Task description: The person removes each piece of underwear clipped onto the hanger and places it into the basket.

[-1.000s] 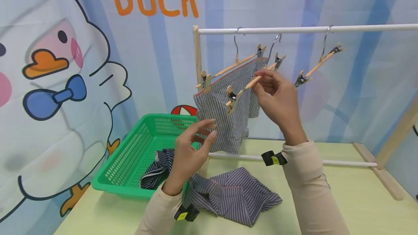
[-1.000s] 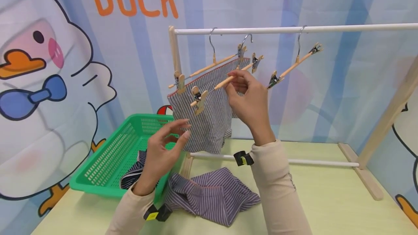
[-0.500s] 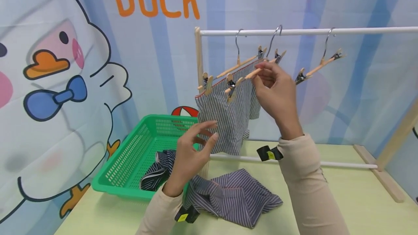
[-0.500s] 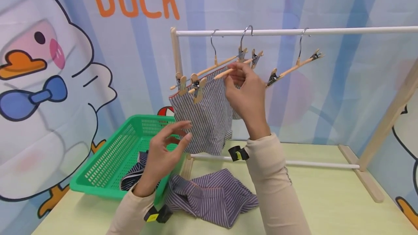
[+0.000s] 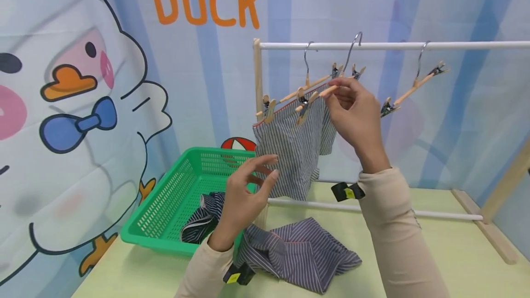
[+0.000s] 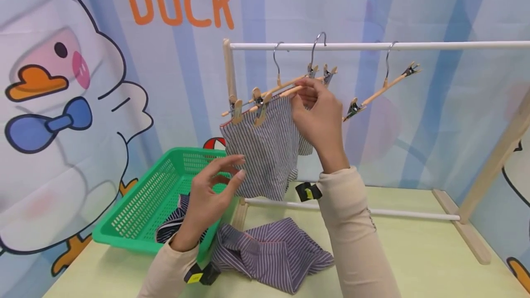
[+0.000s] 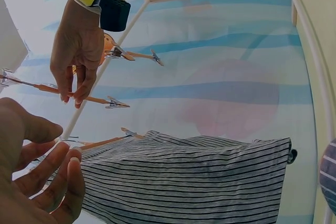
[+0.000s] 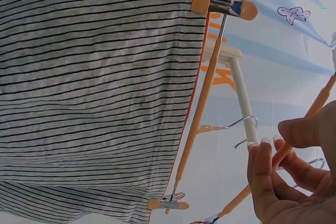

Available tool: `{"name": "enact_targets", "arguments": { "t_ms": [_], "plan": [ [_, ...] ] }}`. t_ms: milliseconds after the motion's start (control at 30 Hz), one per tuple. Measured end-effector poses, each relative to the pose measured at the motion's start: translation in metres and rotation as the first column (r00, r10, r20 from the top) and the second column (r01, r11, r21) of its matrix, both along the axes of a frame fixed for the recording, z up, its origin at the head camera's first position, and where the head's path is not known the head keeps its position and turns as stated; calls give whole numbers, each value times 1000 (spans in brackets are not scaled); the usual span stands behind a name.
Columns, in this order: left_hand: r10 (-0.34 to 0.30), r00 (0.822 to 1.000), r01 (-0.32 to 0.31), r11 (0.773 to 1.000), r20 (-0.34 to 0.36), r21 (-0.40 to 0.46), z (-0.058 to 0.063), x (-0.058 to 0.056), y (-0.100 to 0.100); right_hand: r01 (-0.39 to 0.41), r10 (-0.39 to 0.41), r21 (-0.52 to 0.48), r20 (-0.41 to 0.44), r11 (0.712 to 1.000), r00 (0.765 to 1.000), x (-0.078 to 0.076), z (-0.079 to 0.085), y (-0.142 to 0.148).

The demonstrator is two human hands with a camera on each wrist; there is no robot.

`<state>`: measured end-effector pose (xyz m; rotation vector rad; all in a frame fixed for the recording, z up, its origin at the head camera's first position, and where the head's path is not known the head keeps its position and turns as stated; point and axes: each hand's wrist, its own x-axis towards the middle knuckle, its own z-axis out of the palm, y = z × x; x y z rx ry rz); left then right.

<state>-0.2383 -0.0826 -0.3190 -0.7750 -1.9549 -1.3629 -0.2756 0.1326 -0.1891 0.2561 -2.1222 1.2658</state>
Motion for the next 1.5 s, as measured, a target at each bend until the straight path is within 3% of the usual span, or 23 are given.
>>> {"name": "enact_targets", "arguments": {
  "t_ms": [267,600,967,1300,1500],
  "plan": [
    [-1,1000,1,1000,-5,-2,2,1,0,51,-52,27,44,998,998,-8,11,7],
    [-21,1000,21,1000,-4,-3,0,1,1,47,-51,40,92,998,994,-18,10,12],
    [-31,999,30,999,-33,-30,0,-1,0,70,-74,34,139,997,988,-24,4,17],
    [-26,998,24,999,-52,-42,-2,-3,1,64,-67,25,129,998,989,-25,-9,20],
    [-46,997,42,997,-57,-59,-4,-4,1,24,-27,25,136,999,990,-24,-16,23]
  ]
}}
